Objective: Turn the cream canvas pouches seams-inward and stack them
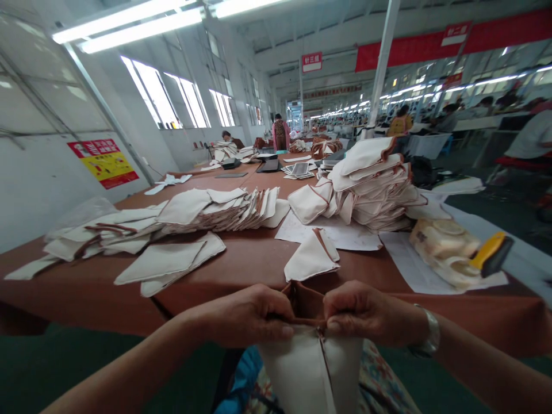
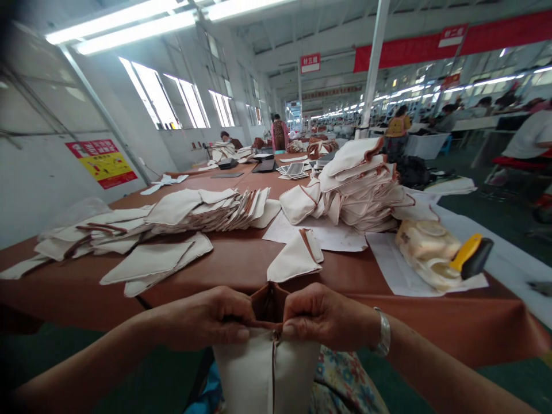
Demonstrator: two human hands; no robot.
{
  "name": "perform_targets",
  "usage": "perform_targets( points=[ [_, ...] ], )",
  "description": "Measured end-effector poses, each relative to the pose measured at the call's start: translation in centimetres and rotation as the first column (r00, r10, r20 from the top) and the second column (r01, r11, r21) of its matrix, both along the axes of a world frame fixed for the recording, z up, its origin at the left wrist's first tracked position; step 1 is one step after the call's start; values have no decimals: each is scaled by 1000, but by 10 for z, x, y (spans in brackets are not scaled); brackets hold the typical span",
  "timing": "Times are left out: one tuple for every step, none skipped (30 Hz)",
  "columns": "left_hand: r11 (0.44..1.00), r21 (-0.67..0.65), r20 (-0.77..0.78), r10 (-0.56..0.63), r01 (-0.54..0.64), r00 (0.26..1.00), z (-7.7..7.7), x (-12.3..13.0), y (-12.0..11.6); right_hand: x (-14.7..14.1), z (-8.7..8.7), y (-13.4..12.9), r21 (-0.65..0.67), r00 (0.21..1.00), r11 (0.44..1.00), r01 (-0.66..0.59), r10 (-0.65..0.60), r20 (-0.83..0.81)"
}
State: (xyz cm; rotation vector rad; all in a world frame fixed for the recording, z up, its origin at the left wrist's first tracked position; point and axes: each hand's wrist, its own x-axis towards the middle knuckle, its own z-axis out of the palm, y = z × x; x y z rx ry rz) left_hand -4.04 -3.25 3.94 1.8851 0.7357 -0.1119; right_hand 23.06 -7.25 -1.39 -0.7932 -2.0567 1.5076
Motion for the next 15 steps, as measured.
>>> perform_targets(
  points=[
    [1000,12,-32,-26,26,999,1,-3,4,3,1,2,35,1000,999,20,-21,9],
    [998,44,-45,-39,41,998,2,-6,7,7,2,5,63,999,997,33,-35,26],
    [996,84,-40,-39,42,998,2,-7,8,10,3,9,82,997,996,41,-45,56],
    [992,120,-18,-39,41,999,2,-6,8,12,6,14,100,994,994,47,-56,90],
    [986,160,11,-40,38,999,2,-3,7,12,9,19,123,991,991,49,-63,118],
    [977,212,38,-37,28,999,3,2,5,10,13,24,148,990,988,41,-60,128],
    [963,270,61,-22,4,998,5,8,2,5,17,29,176,992,984,15,-38,124],
    [949,314,76,4,-27,997,7,14,-1,-2,22,32,211,994,977,-18,-6,112],
    [941,334,87,34,-61,996,10,19,-3,-10,25,34,243,994,968,-59,34,105],
    [940,327,95,68,-95,993,13,23,-4,-20,28,34,259,991,960,-107,81,110],
    [951,288,95,92,-116,991,16,23,-3,-28,29,34,258,986,955,-144,115,122],
    [969,216,82,105,-120,991,18,19,1,-35,29,33,247,984,957,-152,122,133],
    [986,126,56,107,-113,993,18,10,6,-39,27,32,228,986,964,-134,107,128],
    [994,31,24,105,-106,994,16,-1,13,-40,26,31,200,992,975,-98,79,102],
    [992,-62,-4,106,-106,994,11,-16,20,-37,23,30,173,997,983,-59,49,63]
  ],
)
